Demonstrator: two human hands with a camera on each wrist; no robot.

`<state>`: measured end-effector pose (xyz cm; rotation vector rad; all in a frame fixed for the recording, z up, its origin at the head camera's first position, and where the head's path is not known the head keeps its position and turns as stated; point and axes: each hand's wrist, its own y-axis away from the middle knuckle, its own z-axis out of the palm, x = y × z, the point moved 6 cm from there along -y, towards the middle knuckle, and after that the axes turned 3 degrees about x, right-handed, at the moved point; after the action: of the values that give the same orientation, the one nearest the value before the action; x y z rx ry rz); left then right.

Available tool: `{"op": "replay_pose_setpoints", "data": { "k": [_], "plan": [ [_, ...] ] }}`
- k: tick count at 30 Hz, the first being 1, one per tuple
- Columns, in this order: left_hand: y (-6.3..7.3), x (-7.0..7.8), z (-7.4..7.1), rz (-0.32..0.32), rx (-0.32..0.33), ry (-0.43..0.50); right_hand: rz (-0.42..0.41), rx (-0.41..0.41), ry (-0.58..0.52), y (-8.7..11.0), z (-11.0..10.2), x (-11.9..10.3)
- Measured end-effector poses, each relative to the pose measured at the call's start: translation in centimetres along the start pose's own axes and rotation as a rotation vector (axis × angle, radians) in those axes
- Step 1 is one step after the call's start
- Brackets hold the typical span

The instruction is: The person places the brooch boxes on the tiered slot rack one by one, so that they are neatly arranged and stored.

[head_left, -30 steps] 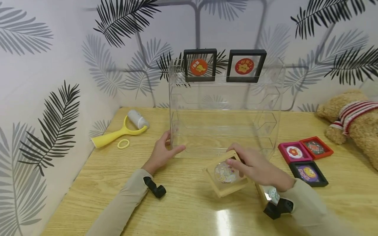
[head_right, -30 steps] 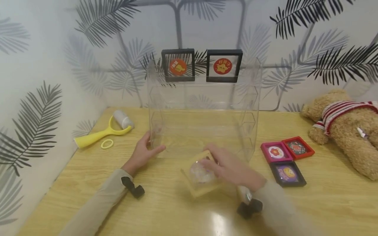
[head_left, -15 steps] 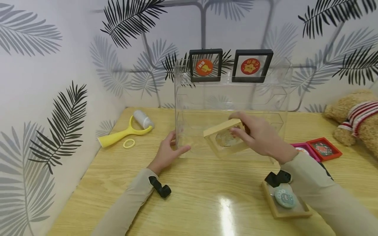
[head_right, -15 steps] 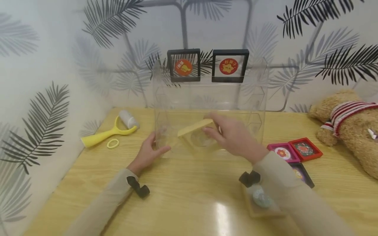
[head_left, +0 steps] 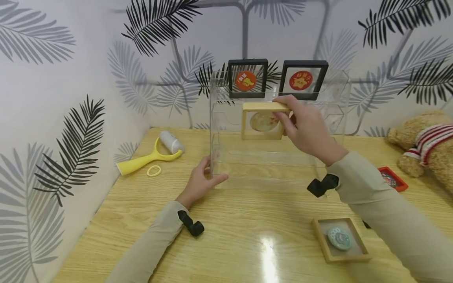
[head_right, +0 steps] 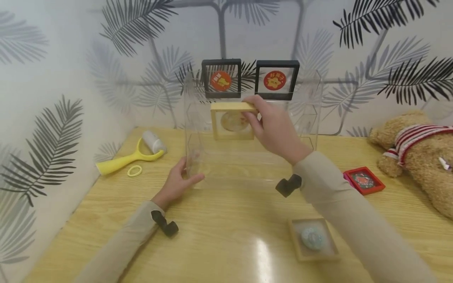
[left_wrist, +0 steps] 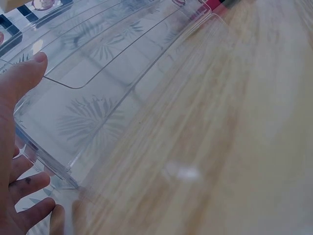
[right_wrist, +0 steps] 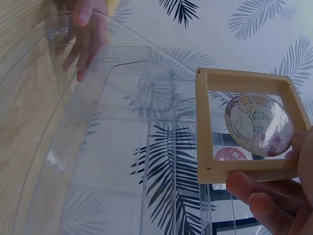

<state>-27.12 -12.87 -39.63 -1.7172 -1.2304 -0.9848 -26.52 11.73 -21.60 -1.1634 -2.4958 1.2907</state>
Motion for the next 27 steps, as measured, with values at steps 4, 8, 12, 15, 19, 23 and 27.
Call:
{"op": "replay_pose_setpoints", "data": {
  "k": [4,8,12,15,19,23,27],
  "plan": [
    [0.2,0.4,0.2,-0.006,-0.003,0.006,0.063,0.005,-0.039,-1.4,0.0,0.3],
    [-0.3,-1.2,0.2,-0.001,0.012,0.009,0.116,0.020,-0.056,-2.3,0.3,0.8],
    [-1.0,-3.1,0.1,0.025,0.037,-0.017,0.140,0.058,-0.033,-3.0,0.9,1.4],
    [-1.0,-3.1,-0.1,0.027,0.042,-0.028,0.172,0.046,-0.028,-3.1,1.7,2.0],
    [-1.0,-3.1,0.0,0.022,0.036,-0.029,0.217,-0.032,-0.020,-2.7,3.0,2.4],
    [-0.9,-2.9,0.2,0.020,0.030,-0.021,0.218,-0.133,-0.004,-2.6,4.2,2.4],
    [-0.9,-2.7,0.2,0.023,0.030,-0.015,0.206,-0.187,-0.015,-2.7,4.8,2.4]
  ]
}}
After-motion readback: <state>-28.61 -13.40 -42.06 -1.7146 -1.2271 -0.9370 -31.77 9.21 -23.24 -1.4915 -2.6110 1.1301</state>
